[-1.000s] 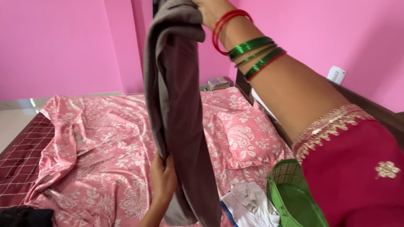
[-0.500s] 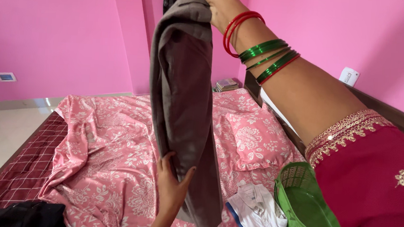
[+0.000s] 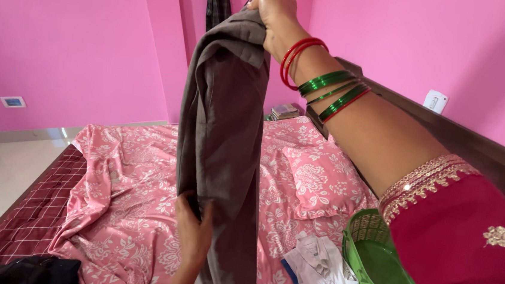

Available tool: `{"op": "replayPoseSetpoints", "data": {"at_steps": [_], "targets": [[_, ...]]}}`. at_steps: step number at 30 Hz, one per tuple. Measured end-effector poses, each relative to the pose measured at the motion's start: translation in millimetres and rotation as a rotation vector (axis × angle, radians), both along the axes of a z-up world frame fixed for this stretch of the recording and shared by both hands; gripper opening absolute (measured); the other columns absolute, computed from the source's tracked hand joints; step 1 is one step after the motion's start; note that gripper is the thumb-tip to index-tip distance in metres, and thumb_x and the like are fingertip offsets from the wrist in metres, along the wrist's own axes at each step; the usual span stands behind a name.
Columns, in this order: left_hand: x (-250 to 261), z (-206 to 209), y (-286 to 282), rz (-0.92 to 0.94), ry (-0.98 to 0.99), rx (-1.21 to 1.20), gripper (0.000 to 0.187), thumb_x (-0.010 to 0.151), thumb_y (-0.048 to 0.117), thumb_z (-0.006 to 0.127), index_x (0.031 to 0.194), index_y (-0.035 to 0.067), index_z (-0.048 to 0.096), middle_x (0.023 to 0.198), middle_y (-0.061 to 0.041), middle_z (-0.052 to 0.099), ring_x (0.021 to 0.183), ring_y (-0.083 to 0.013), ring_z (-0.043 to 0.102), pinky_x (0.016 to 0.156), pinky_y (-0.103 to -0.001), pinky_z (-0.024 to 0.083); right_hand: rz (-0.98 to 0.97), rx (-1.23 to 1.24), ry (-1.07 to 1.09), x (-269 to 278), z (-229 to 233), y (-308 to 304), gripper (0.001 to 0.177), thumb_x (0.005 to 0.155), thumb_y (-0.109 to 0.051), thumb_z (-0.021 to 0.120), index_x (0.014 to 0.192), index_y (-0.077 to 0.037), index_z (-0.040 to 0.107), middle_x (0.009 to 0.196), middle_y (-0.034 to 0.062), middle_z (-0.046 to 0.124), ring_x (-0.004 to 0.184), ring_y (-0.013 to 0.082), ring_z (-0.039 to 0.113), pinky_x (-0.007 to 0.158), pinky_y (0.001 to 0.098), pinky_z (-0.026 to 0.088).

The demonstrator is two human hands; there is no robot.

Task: The person folds grey trousers and a dark blue garment by hand on a bed, smoothing the fabric and aligning the edges before placing them near a laundry basket.

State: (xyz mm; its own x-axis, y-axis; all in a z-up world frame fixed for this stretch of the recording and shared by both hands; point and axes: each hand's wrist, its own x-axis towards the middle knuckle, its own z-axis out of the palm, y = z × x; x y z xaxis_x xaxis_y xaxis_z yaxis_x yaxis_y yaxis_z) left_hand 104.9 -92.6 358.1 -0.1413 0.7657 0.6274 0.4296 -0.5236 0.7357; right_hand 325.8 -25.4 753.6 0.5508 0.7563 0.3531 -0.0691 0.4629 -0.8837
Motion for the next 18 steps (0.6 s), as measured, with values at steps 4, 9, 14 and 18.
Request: {"op": "replayPoseSetpoints", "data": {"at_steps": [4, 9, 14, 18], "targets": [[20.8, 12.0, -18.1, -0.073, -0.111, 0.018, 0.067, 0.080, 0.023, 0.082, 0.127, -0.012, 0.049, 0.114, -0.027, 0.055, 0.102, -0.0431, 0.059, 0.084, -0.048, 0.049, 0.010, 0.073, 0.086, -13.4, -10.2, 9.4, 0.038, 0.069, 0.003, 0.066, 0.104, 0.012, 0.058, 0.088, 0.0268, 0.070, 0.074, 0.0384, 0.076, 0.060, 0.0514, 0.066], [16.8, 1.0, -21.3, -0.080, -0.090, -0.030, 0.037, 0.090, 0.018, 0.073, 0.115, -0.008, 0.062, 0.112, -0.021, 0.060, 0.098, -0.0362, 0.064, 0.084, -0.041, 0.051, -0.059, 0.057, 0.013, -13.5, -24.5, 19.9, 0.034, 0.069, -0.003, 0.071, 0.100, 0.009, 0.064, 0.087, 0.0197, 0.070, 0.071, 0.0278, 0.072, 0.057, 0.0443, 0.062], [1.0, -49.8, -11.8, -0.304, -0.212, 0.072, 0.019, 0.096, 0.013, 0.063, 0.107, -0.002, 0.065, 0.093, -0.013, 0.070, 0.085, -0.0234, 0.067, 0.078, -0.033, 0.052, -0.037, 0.082, 0.057, -10.7, -46.2, 25.4, 0.022, 0.067, -0.003, 0.070, 0.083, 0.011, 0.069, 0.076, 0.0189, 0.070, 0.063, 0.0301, 0.072, 0.053, 0.0449, 0.060], [-0.8, -106.6, 20.4, -0.281, -0.337, -0.073, 0.020, 0.094, 0.013, 0.067, 0.107, -0.002, 0.065, 0.085, -0.013, 0.069, 0.078, -0.0193, 0.064, 0.070, -0.032, 0.052, -0.017, 0.018, 0.078, -11.4, -60.0, 14.2, 0.023, 0.070, -0.003, 0.069, 0.089, 0.011, 0.068, 0.080, 0.0193, 0.070, 0.066, 0.0307, 0.071, 0.055, 0.0449, 0.059]]}}
